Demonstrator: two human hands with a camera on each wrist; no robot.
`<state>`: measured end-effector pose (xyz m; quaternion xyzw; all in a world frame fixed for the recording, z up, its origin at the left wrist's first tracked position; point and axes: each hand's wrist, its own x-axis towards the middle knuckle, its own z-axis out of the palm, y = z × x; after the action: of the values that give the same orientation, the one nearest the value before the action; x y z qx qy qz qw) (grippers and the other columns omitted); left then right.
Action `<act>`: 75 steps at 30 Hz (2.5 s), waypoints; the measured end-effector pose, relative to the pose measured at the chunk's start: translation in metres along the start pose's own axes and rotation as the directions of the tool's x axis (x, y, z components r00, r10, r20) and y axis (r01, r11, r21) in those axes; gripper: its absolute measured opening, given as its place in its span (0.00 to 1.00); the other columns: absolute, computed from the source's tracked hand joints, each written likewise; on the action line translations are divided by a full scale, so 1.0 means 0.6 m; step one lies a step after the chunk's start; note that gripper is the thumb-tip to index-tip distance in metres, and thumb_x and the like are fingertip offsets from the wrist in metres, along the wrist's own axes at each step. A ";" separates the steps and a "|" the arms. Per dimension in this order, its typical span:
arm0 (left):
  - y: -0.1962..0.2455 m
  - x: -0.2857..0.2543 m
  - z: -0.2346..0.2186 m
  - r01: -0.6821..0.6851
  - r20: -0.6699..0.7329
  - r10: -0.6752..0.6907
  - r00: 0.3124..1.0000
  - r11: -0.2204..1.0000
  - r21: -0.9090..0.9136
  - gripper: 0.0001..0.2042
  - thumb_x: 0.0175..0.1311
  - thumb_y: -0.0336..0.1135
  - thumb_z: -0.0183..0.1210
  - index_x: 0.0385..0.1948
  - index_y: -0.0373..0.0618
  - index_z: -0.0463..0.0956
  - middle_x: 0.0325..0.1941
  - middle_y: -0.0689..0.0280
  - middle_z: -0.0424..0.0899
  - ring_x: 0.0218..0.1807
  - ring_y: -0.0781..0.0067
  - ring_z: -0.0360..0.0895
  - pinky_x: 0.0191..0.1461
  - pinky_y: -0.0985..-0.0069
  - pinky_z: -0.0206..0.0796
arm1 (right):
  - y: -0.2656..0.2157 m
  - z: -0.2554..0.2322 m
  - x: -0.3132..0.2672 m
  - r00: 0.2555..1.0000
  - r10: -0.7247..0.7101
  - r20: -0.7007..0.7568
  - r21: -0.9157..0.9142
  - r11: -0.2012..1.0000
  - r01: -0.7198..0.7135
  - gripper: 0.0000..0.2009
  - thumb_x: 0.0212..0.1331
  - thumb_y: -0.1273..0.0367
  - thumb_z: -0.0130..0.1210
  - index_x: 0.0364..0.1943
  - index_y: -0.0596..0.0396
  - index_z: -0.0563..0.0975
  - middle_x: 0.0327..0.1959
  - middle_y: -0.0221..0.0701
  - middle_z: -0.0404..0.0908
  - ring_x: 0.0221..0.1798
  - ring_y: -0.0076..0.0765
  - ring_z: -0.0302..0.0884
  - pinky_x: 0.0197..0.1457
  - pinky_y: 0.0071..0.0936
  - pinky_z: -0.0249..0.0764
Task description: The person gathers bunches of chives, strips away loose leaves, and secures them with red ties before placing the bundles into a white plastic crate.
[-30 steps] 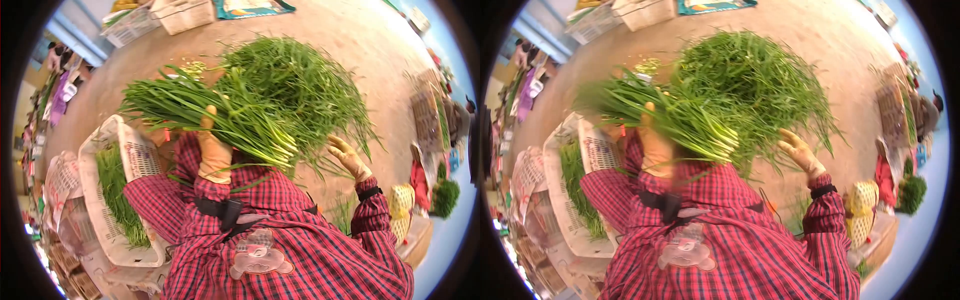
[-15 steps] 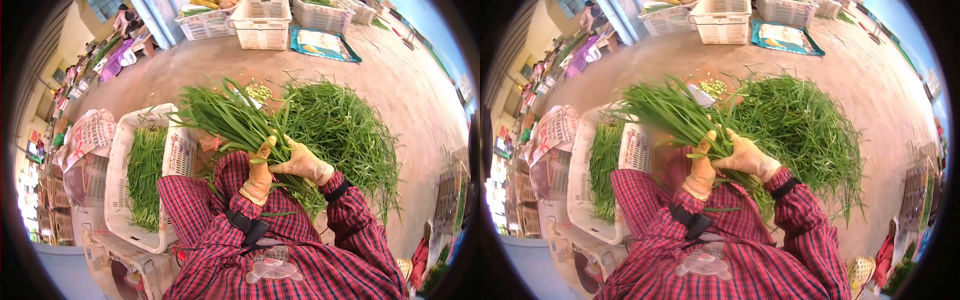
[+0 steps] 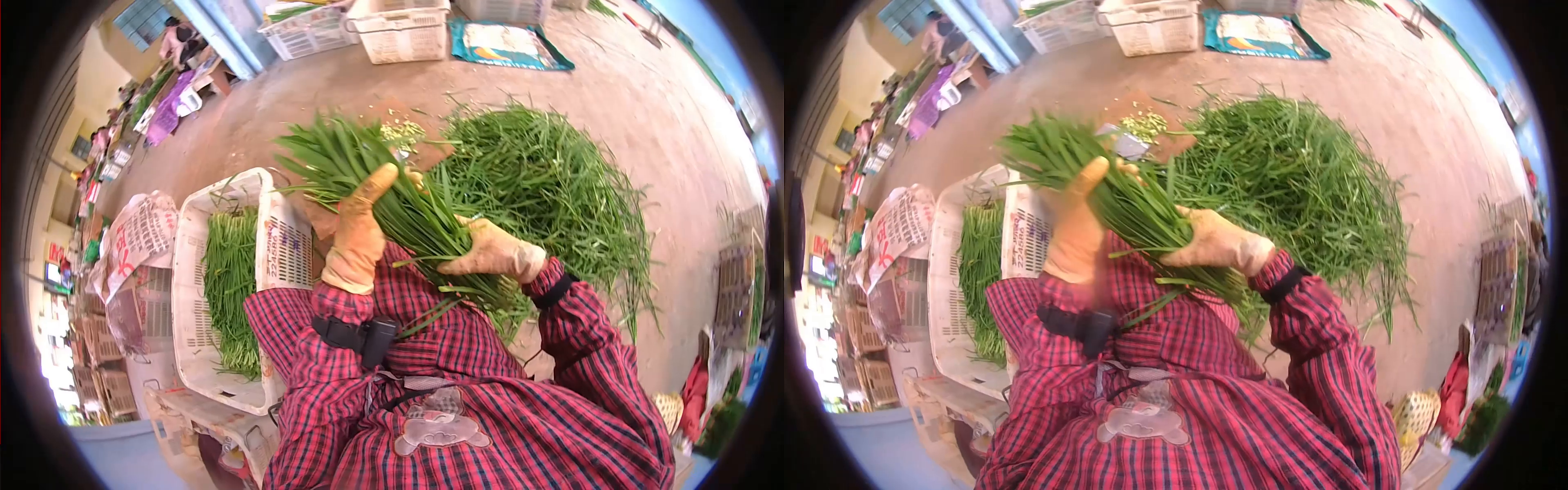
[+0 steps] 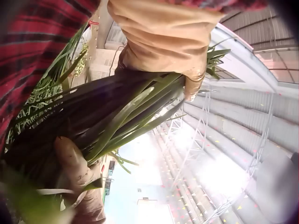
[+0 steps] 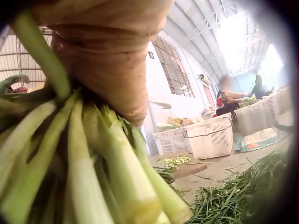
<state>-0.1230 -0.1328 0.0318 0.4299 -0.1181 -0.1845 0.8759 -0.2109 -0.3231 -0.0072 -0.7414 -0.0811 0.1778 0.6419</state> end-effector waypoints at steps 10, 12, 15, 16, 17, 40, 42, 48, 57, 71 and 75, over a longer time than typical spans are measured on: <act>0.012 0.030 0.016 -0.108 -0.112 0.113 0.987 0.993 0.049 0.10 0.71 0.33 0.53 0.49 0.41 0.76 0.42 0.61 0.82 0.47 0.61 0.80 0.56 0.62 0.74 | 0.003 -0.003 0.026 0.878 -0.181 -0.443 0.410 0.830 0.378 0.19 0.68 0.71 0.57 0.62 0.54 0.72 0.49 0.28 0.82 0.51 0.22 0.78 0.57 0.23 0.74; 0.022 0.031 0.020 -0.106 -0.196 0.079 0.977 0.986 -0.128 0.10 0.71 0.33 0.54 0.49 0.42 0.76 0.42 0.63 0.83 0.46 0.62 0.80 0.55 0.64 0.75 | 0.021 -0.012 0.032 0.732 -0.284 -0.619 0.293 0.782 0.551 0.14 0.71 0.69 0.53 0.58 0.56 0.73 0.45 0.29 0.83 0.47 0.24 0.80 0.55 0.23 0.75; 0.043 0.038 0.011 -0.225 -0.223 0.205 0.953 0.972 -0.070 0.08 0.69 0.39 0.59 0.33 0.48 0.72 0.28 0.71 0.74 0.33 0.73 0.75 0.50 0.65 0.74 | 0.036 -0.037 0.013 0.741 -0.012 -0.671 0.634 0.508 0.582 0.12 0.73 0.60 0.50 0.47 0.55 0.74 0.27 0.23 0.74 0.34 0.26 0.75 0.48 0.28 0.75; 0.049 0.041 0.007 -0.302 -0.211 0.285 0.935 0.952 -0.050 0.12 0.68 0.41 0.61 0.28 0.50 0.69 0.25 0.72 0.70 0.30 0.75 0.71 0.48 0.66 0.73 | 0.037 -0.043 0.012 0.740 -0.029 -0.672 0.693 0.330 0.641 0.13 0.73 0.60 0.50 0.46 0.55 0.74 0.23 0.21 0.69 0.30 0.26 0.72 0.45 0.29 0.75; 0.058 0.044 0.003 -0.341 -0.173 0.341 0.924 0.940 0.027 0.18 0.69 0.45 0.60 0.22 0.53 0.62 0.22 0.73 0.63 0.26 0.78 0.64 0.46 0.68 0.69 | 0.040 -0.043 0.001 0.725 0.116 -0.679 0.730 0.215 0.649 0.12 0.74 0.60 0.48 0.44 0.55 0.73 0.19 0.20 0.59 0.25 0.23 0.62 0.38 0.27 0.71; 0.107 0.030 0.031 -0.376 0.194 0.400 0.896 0.914 -0.150 0.06 0.70 0.38 0.57 0.33 0.50 0.76 0.24 0.76 0.73 0.30 0.81 0.71 0.47 0.74 0.65 | 0.060 -0.036 -0.039 0.947 0.034 -0.321 0.755 0.613 0.234 0.27 0.66 0.61 0.60 0.66 0.51 0.67 0.63 0.30 0.74 0.60 0.32 0.75 0.61 0.34 0.76; 0.112 0.023 0.022 -0.263 0.109 0.249 0.962 0.956 0.130 0.06 0.70 0.36 0.55 0.40 0.46 0.78 0.33 0.71 0.79 0.38 0.77 0.75 0.53 0.72 0.67 | 0.065 -0.041 -0.028 0.921 0.018 -0.390 0.641 0.723 0.257 0.24 0.65 0.62 0.60 0.63 0.51 0.70 0.58 0.31 0.79 0.57 0.33 0.78 0.60 0.35 0.77; 0.079 0.025 -0.029 -0.208 0.084 0.196 0.977 0.796 0.568 0.14 0.74 0.37 0.50 0.53 0.41 0.77 0.52 0.65 0.81 0.54 0.74 0.77 0.60 0.72 0.70 | 0.156 -0.037 0.003 0.686 -0.336 -0.645 0.165 0.816 0.555 0.19 0.68 0.59 0.55 0.57 0.54 0.74 0.46 0.31 0.83 0.44 0.32 0.83 0.45 0.31 0.81; 0.051 0.037 -0.040 -0.224 -0.342 0.244 0.907 0.970 0.097 0.15 0.76 0.43 0.50 0.51 0.42 0.74 0.48 0.65 0.80 0.48 0.71 0.79 0.56 0.74 0.74 | 0.111 -0.047 -0.038 0.841 0.133 -0.525 0.647 0.704 0.292 0.15 0.66 0.66 0.58 0.52 0.60 0.79 0.44 0.33 0.85 0.40 0.27 0.84 0.43 0.25 0.80; 0.037 0.009 -0.060 -0.558 -0.074 0.553 0.830 0.822 -0.109 0.18 0.76 0.42 0.48 0.21 0.56 0.54 0.22 0.76 0.54 0.26 0.81 0.52 0.33 0.78 0.54 | 0.043 -0.068 -0.117 0.759 -0.069 -0.647 0.239 0.927 0.288 0.15 0.67 0.63 0.57 0.51 0.56 0.80 0.43 0.28 0.81 0.46 0.27 0.78 0.50 0.27 0.75; 0.012 -0.005 -0.028 -0.562 -0.294 0.553 0.779 0.825 0.062 0.18 0.76 0.40 0.46 0.20 0.55 0.55 0.22 0.75 0.54 0.25 0.80 0.52 0.33 0.79 0.53 | -0.019 -0.039 -0.050 0.681 -0.583 -0.443 -0.703 0.697 0.139 0.20 0.55 0.64 0.66 0.50 0.58 0.79 0.47 0.41 0.79 0.53 0.43 0.78 0.56 0.35 0.74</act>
<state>-0.1182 -0.1152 0.0273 0.3859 -0.1035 0.1483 0.9047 -0.2287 -0.3535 0.0116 -0.8882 -0.0662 -0.2610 0.3722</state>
